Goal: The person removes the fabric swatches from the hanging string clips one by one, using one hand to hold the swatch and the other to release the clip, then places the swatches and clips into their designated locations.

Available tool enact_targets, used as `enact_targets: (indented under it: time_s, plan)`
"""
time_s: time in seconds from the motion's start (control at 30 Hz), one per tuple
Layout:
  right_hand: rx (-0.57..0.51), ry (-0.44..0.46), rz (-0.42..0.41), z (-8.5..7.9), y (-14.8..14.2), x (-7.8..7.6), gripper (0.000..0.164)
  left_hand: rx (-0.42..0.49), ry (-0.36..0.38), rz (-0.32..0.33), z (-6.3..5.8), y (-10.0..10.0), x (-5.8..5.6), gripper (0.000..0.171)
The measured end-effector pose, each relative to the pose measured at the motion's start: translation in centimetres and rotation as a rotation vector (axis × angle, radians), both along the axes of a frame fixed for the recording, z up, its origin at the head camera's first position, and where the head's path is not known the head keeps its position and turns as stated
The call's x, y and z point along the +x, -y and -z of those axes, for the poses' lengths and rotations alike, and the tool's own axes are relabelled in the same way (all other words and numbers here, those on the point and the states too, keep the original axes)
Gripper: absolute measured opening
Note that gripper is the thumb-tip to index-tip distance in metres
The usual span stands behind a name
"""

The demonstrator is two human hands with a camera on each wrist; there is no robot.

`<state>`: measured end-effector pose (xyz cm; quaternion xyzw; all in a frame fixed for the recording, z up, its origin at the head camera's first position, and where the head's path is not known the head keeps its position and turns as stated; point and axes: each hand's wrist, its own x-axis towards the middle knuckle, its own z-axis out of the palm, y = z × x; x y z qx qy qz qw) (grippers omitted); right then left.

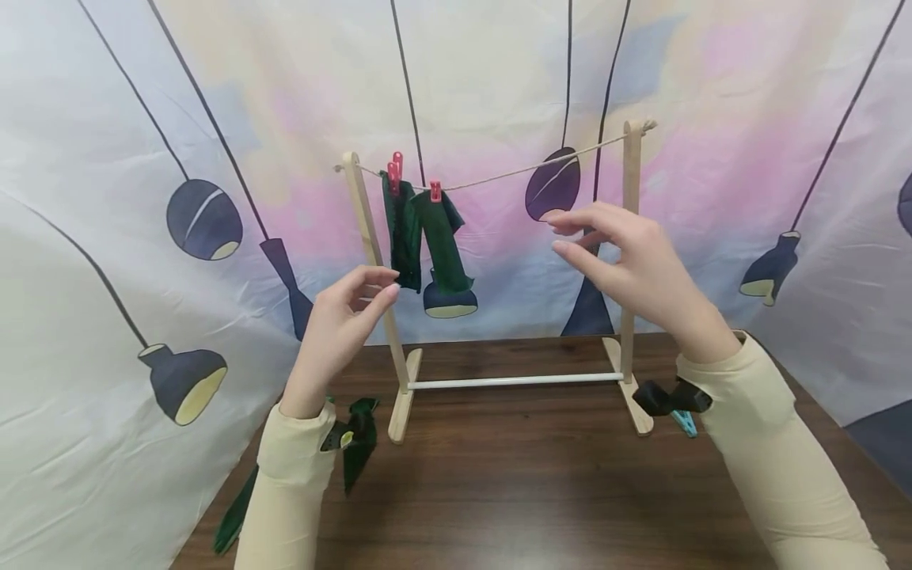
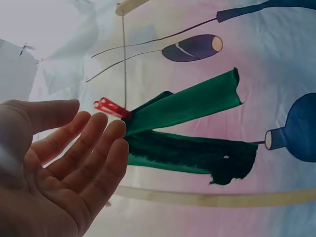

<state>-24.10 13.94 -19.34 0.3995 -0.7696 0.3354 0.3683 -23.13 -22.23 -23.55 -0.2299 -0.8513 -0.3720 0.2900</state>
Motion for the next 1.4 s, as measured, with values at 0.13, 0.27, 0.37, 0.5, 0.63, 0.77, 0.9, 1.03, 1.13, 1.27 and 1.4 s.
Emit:
enact_targets:
  time_s: [0.13,0.27,0.37,0.5,0.63,0.77,0.9,1.03,1.13,1.27,1.4]
  plan:
    - [-0.002,0.008,-0.047,-0.8,1.6,-1.3,0.030,0.024,0.027,0.032,-0.2,-0.7,-1.1,0.032]
    - [0.019,0.019,-0.054,-1.7,3.4,-2.5,0.030,0.049,0.027,0.034,-0.3,-1.4,-2.3,0.033]
    - [0.045,0.028,-0.033,-2.5,4.8,-3.3,0.033,0.067,0.027,0.029,-0.3,-1.8,-3.2,0.034]
    - [0.065,0.061,-0.039,-3.4,6.5,-4.4,0.037,0.082,0.040,0.025,-0.7,-2.2,-4.3,0.036]
    - [0.086,0.069,-0.027,-3.9,8.0,-5.7,0.040,0.096,0.052,0.031,-1.2,-2.7,-5.4,0.036]
    - [0.126,0.046,0.000,-4.4,9.3,-6.9,0.043,0.113,0.054,0.040,-1.7,-3.1,-6.3,0.035]
    - [0.186,0.081,0.029,-5.2,10.5,-7.5,0.050,0.120,0.060,0.038,-2.1,-3.3,-7.2,0.035]
    - [0.249,0.140,0.051,-5.8,11.5,-8.2,0.055,0.121,0.081,0.012,-2.5,-3.5,-8.0,0.038]
    - [0.274,0.154,0.058,-5.9,12.0,-8.7,0.056,0.115,0.088,-0.009,-2.8,-3.7,-8.6,0.040]
    - [0.268,0.154,0.052,-5.8,12.6,-9.3,0.052,0.107,0.086,-0.025,-3.2,-3.9,-9.1,0.041]
    - [0.241,0.179,0.030,-6.0,12.9,-9.4,0.048,0.107,0.089,-0.035,-3.4,-4.1,-9.4,0.042]
